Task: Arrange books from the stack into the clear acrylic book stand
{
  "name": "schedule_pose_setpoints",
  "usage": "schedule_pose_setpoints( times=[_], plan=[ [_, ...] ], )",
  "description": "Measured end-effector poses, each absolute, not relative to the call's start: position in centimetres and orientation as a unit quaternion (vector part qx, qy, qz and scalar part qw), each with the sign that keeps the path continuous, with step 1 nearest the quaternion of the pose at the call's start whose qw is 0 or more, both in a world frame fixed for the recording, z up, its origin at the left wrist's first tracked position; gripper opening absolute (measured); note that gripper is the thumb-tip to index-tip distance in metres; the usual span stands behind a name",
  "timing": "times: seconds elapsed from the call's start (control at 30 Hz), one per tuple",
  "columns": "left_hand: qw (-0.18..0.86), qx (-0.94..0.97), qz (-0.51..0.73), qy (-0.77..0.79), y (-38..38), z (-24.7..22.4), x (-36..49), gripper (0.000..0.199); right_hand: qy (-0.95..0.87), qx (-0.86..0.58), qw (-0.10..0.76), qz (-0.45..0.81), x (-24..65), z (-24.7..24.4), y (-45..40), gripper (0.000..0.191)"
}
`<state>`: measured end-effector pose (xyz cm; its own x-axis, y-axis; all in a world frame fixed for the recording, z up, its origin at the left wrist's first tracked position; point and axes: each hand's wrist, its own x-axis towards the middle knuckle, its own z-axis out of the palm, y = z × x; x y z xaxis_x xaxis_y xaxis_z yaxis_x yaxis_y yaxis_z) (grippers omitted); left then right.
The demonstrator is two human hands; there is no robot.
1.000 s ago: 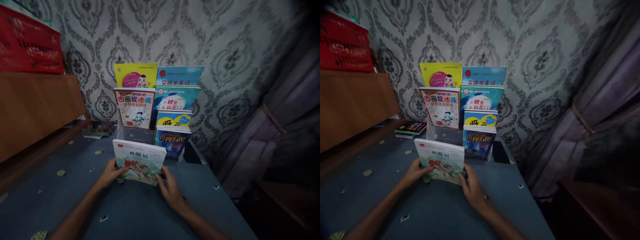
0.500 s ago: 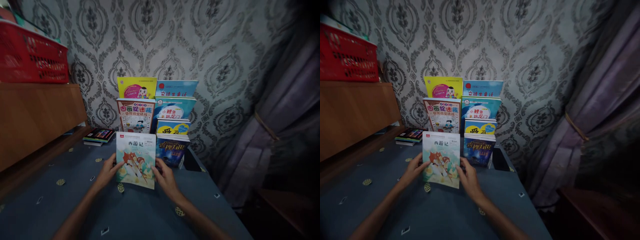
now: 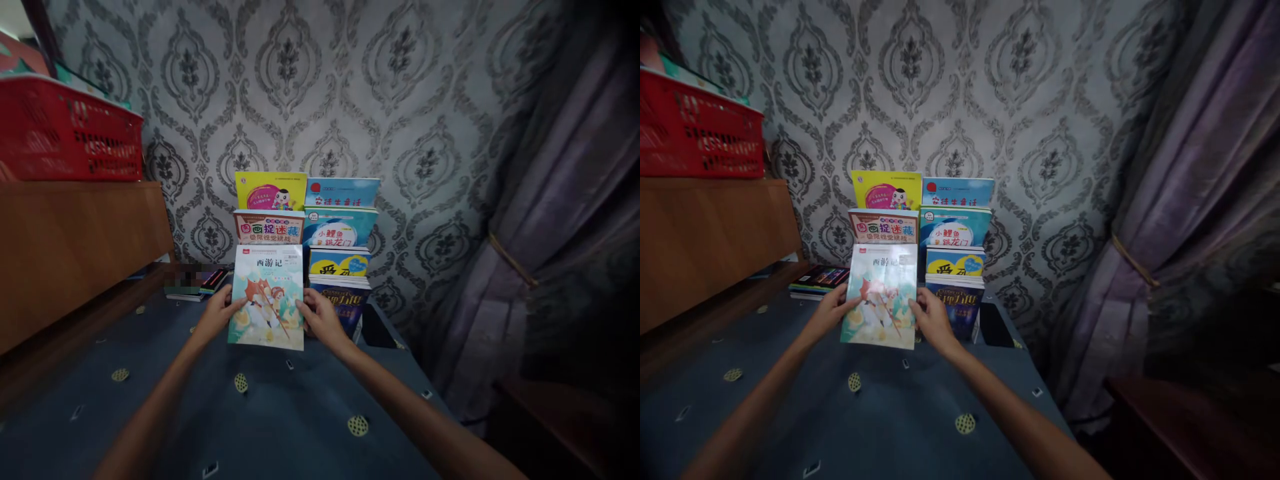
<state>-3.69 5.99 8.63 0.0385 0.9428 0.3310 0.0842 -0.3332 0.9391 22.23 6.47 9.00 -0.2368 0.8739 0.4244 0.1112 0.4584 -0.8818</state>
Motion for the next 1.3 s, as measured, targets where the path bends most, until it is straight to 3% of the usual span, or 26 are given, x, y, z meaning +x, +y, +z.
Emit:
schedule_pose_setpoints(
  times=[0.5, 0.8, 1.0, 1.3],
  plan=[
    [0.326, 0.648, 0.517, 0.454, 8.3, 14.6, -4.0, 0.053, -0.709, -0.352, 0.509, 0.338, 22.2, 13.9, 10.0, 0.019],
    [0.299, 0.661, 0.523, 0.448, 11.5, 17.0, -4.1, 0.055, -0.743, -0.406, 0.486, 0.215, 22.5, 18.2, 12.2, 0.012],
    [0.268, 0.663, 0.543, 0.440, 12.4, 18.1, -4.0, 0.048, -0.742, -0.434, 0.466, 0.212, 22.5, 20.0, 12.5, 0.008],
    [0.185, 0.668, 0.576, 0.434, 15.0, 20.6, -4.3, 0.042, -0.754, -0.405, 0.503, 0.120, 21.6, 21.9, 14.4, 0.009]
  ],
)
